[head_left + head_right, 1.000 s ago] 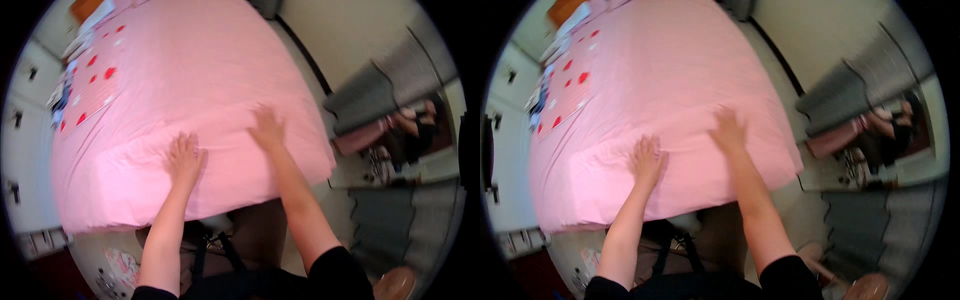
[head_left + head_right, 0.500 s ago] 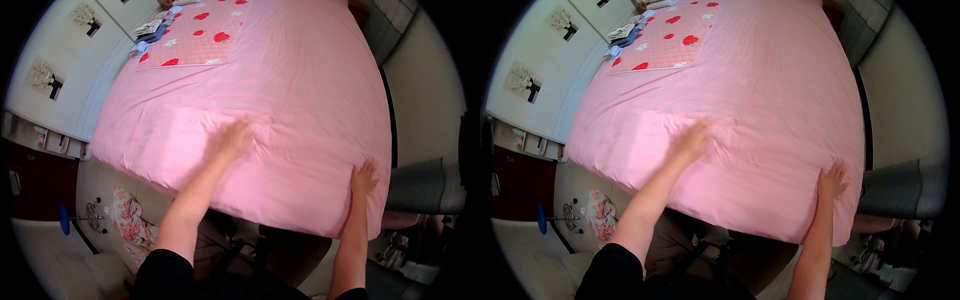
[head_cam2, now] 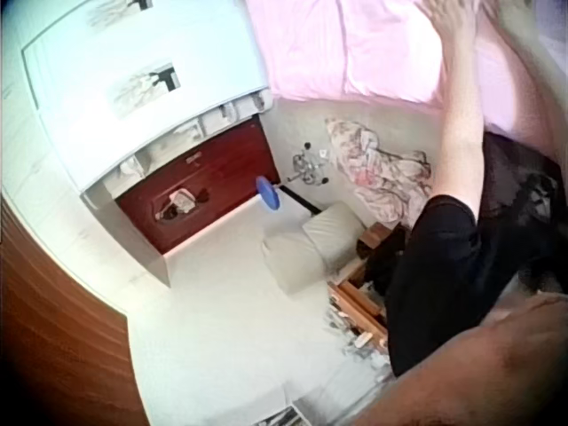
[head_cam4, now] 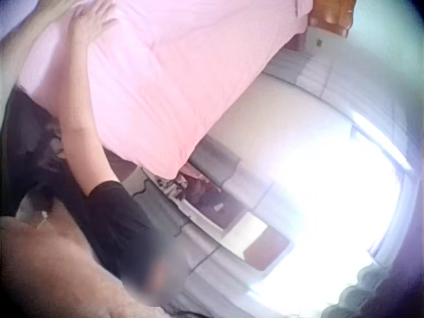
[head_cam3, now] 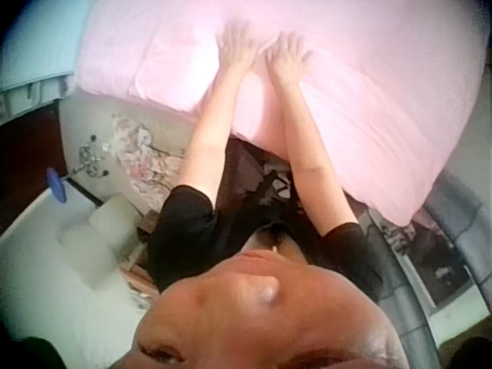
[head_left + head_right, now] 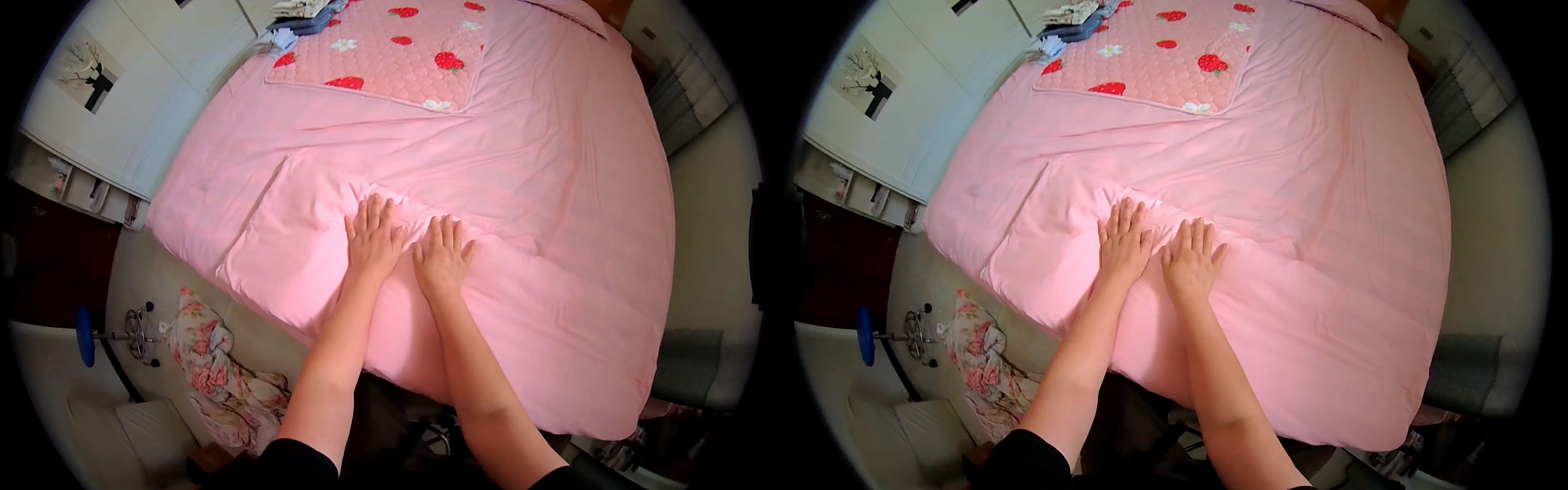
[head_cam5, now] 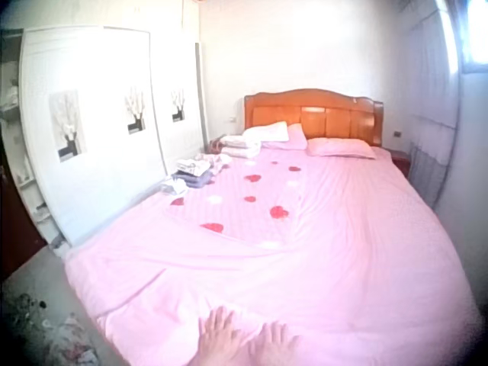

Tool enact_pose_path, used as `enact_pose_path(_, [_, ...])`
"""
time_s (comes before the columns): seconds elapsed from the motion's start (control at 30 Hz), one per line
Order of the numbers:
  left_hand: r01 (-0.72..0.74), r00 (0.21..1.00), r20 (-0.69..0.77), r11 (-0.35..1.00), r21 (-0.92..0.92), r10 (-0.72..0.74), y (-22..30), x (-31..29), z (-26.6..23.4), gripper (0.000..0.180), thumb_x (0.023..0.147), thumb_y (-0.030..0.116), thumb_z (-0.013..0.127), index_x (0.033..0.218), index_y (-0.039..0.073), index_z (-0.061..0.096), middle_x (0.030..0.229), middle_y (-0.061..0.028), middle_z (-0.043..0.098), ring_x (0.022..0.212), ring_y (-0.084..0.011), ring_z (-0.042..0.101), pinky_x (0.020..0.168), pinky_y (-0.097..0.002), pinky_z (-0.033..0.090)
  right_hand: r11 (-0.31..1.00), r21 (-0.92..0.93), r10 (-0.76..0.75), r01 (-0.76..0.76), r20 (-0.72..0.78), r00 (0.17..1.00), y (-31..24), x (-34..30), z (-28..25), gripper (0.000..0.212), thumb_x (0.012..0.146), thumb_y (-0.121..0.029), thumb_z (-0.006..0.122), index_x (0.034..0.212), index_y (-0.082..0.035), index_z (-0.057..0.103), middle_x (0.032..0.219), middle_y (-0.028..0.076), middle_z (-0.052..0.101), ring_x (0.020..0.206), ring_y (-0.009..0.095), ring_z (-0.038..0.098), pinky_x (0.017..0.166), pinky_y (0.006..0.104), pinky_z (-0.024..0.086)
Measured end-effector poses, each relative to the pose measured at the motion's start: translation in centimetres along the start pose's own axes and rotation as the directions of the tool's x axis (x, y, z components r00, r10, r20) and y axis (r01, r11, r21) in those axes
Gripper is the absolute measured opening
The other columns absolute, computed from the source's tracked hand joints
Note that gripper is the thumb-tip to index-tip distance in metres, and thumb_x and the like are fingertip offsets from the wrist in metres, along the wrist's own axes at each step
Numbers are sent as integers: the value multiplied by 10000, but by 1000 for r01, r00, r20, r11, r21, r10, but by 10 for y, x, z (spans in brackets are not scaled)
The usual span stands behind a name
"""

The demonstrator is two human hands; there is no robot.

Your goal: The person folds a pink bedsheet on a bed. They smooth the sheet, fold it in half multiple times, and roll it into a compact bundle. Finally, they lift the folded sheet and place it on a stack of other folded linens at the head of the bed.

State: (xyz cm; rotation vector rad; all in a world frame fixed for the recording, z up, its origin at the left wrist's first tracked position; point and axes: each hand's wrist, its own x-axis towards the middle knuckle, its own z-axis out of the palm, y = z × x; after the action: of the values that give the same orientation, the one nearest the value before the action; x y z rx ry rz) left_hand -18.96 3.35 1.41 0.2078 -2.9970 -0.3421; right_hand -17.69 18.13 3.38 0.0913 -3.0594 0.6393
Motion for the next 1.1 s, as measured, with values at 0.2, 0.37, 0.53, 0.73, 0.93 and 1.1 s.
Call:
enact_pose_path(0.2, [-2, 997, 83, 998, -60, 6, -57, 24, -14, 602, 1005, 393, 423, 1555, 191, 284, 1623, -35, 249, 1500, -237, 199, 1199, -556, 87, 1000, -18, -7, 5, -77, 997, 4, -4, 43, 665, 908, -393, 515, 1489, -91, 400, 1577, 120, 339, 1488, 285, 241, 1194, 563, 100])
enact_pose_path(0.37, [72, 989, 132, 993, -96, -59, -79, 44, -13, 639, 995, 464, 432, 1555, 195, 283, 1623, -15, 251, 1506, -242, 178, 1195, -577, 77, 997, -79, -9, 2, -82, 997, 4, 1, 40, 672, 910, -395, 520, 1494, -91, 390, 1575, 131, 341, 1481, 301, 257, 1187, 573, 108])
enact_pose_path(0.53, [156, 974, 166, 988, -5, -153, -148, 60, -21, 655, 983, 508, 438, 1552, 218, 293, 1631, -11, 228, 1513, -246, 151, 1194, -579, 67, 994, -102, -42, 38, -44, 998, -27, 8, 36, 724, 901, -444, 566, 1503, -91, 373, 1571, 156, 333, 1478, 341, 245, 1166, 609, 138])
enact_pose_path(0.73, [184, 983, 6, 979, 87, -185, -212, 54, -11, 638, 986, 523, 427, 1545, 237, 315, 1635, -5, 216, 1517, -241, 140, 1192, -584, 60, 981, -21, -195, 194, -47, 980, -90, 16, 53, 724, 892, -481, 574, 1502, -139, 385, 1570, 163, 327, 1470, 356, 252, 1155, 619, 155])
enact_pose_path(0.93, [234, 966, -117, 972, 29, -230, -239, 58, -4, 573, 991, 471, 439, 1505, 222, 396, 1604, -21, 300, 1487, -246, 241, 1181, -595, 104, 978, 39, -203, 206, -82, 976, -68, 15, 64, 664, 906, -421, 527, 1495, -143, 402, 1557, 146, 361, 1466, 326, 278, 1166, 594, 144])
enact_pose_path(1.1, [170, 946, -288, 984, 51, -148, -249, 59, -5, 541, 962, 392, 507, 1461, 188, 460, 1551, -34, 399, 1452, -252, 318, 1176, -598, 132, 971, 66, -224, 228, -73, 972, -71, 15, 64, 667, 911, -403, 535, 1498, -123, 387, 1557, 156, 355, 1468, 336, 268, 1172, 587, 138])
